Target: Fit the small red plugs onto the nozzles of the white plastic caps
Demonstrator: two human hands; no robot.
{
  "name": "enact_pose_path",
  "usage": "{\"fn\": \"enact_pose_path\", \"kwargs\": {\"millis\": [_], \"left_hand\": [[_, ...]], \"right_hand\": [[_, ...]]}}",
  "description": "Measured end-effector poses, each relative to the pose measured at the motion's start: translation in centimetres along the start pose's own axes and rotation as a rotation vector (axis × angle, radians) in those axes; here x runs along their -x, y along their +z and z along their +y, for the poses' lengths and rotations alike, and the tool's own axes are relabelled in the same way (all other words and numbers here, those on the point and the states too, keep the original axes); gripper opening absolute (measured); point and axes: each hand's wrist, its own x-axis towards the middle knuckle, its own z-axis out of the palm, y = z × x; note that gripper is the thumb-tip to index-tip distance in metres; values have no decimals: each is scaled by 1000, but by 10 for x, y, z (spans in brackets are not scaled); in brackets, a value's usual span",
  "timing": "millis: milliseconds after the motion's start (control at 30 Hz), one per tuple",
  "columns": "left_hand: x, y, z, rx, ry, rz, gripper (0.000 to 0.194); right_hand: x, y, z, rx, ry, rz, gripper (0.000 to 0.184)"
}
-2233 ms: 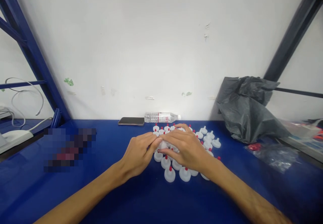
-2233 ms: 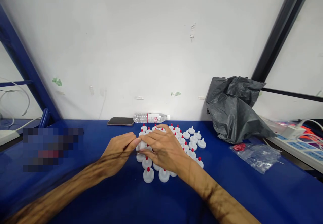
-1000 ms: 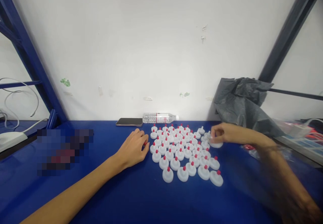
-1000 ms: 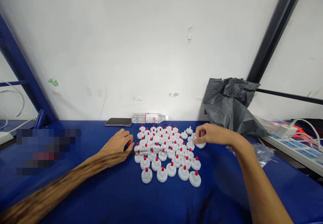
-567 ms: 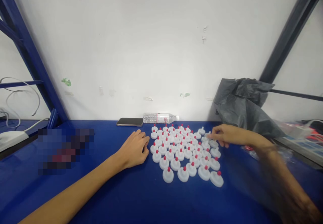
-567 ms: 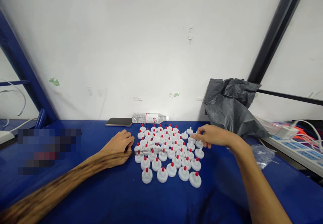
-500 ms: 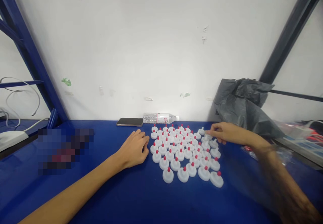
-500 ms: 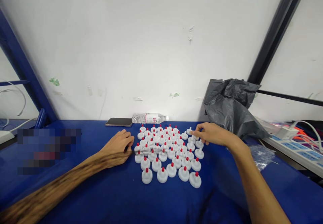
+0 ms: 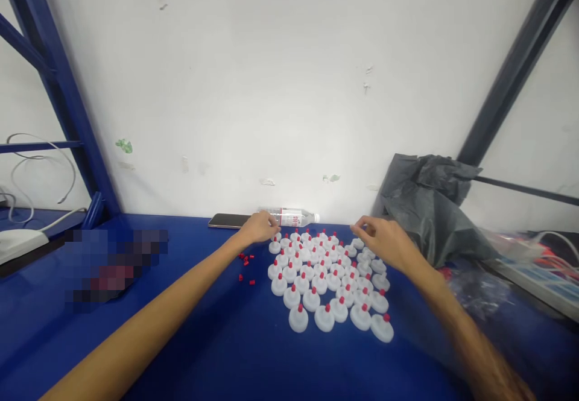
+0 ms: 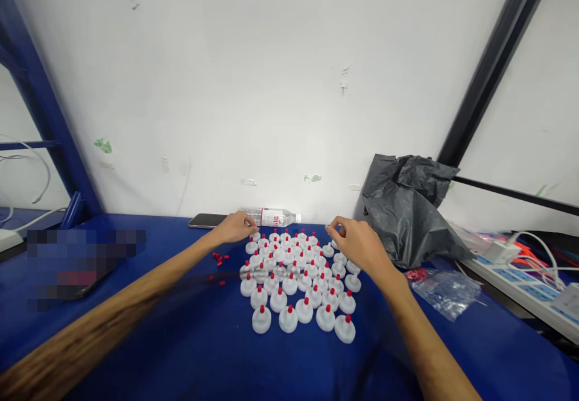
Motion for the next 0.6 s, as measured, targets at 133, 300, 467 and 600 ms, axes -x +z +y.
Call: {"fn": "enact_pose_path", "kwargs": {"millis": [133,300,467,600], "left_hand": [[5,-4,4,29,-28,63,9],[40,-18,20,178,38,121,18],[89,-4,35,669,139,125,29],[114,5,41,487,206,115,29]], "right_hand": [[5,4,-21,-42,-28,77,32],[18,3,-54,-243,-222,190,27],[37,18,-91,-291,-546,205,52],[44,35,-101,-291,-599,180,52]]}}
